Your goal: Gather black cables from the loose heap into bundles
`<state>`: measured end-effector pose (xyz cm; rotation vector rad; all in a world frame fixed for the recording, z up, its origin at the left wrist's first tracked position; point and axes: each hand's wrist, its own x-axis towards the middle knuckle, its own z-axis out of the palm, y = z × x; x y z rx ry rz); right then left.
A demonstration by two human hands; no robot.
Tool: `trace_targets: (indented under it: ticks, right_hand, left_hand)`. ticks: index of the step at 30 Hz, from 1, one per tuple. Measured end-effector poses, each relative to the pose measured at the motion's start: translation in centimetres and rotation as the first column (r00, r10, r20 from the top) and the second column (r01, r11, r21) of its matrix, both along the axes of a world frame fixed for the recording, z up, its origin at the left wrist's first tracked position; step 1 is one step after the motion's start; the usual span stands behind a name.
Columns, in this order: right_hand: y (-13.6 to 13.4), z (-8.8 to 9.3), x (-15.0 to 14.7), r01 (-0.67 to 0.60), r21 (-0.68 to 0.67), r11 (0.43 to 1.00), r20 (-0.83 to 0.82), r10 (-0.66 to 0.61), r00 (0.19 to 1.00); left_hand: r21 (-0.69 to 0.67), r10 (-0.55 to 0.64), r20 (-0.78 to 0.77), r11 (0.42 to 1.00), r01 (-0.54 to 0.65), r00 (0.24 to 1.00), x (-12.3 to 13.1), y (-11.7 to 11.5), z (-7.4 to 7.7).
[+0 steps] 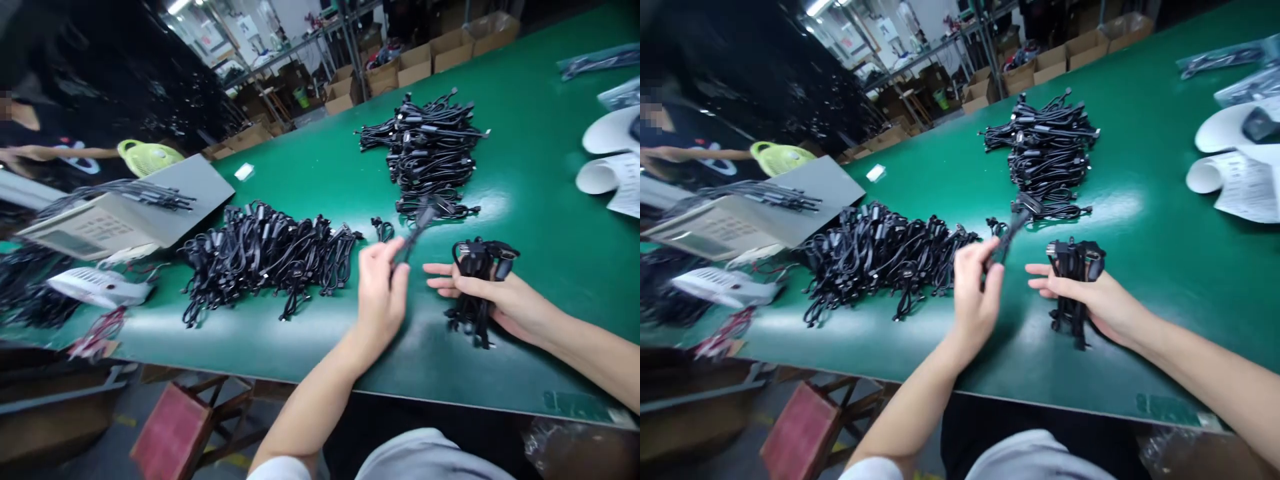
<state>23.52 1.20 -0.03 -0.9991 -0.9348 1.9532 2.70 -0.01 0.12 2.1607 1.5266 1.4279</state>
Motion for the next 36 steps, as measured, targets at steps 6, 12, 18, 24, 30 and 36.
trace_targets:
  ticks: [6, 12, 18, 24, 30, 36]
  right_hand:
    - [0.7, -0.5, 0.5, 0.11, 0.024, 0.994, -0.03, -0.109, 0.994]
    - [0.3, 0.0, 1.2, -0.177, 0.002, 0.984, -0.075, 0.176, 0.982]
    - [-0.5, 0.0, 1.2, -0.401, 0.026, 0.916, -0.09, 0.402, 0.911]
    - [-0.8, -0.3, 1.1, -0.411, -0.002, 0.912, -0.077, 0.41, 0.909]
    - [-1.0, 0.3, 0.7, -0.313, -0.045, 0.949, -0.072, 0.309, 0.948]
    - [-1.0, 0.4, 0.6, -0.33, -0.028, 0.944, -0.025, 0.329, 0.944]
  left_hand:
    - [-0.264, -0.372, 0.191, 0.872, 0.413, 0.908, 2.5, -2.1, -0.6]
    - [-0.456, 0.13, 0.836, 0.703, 0.545, 0.532, 1.0, 0.1, 0.1]
    - [-0.417, 0.161, 0.906, 0.491, 0.765, 0.391, 1.5, 0.1, 0.2]
    - [-0.372, 0.129, 0.927, 0.457, 0.808, 0.354, 1.1, 0.0, 0.0]
    - [-0.324, 0.125, 0.946, 0.462, 0.826, 0.3, 1.1, 0.0, 0.2]
    - [-0.35, 0.179, 0.937, 0.491, 0.797, 0.301, 1.2, 0.1, 0.3]
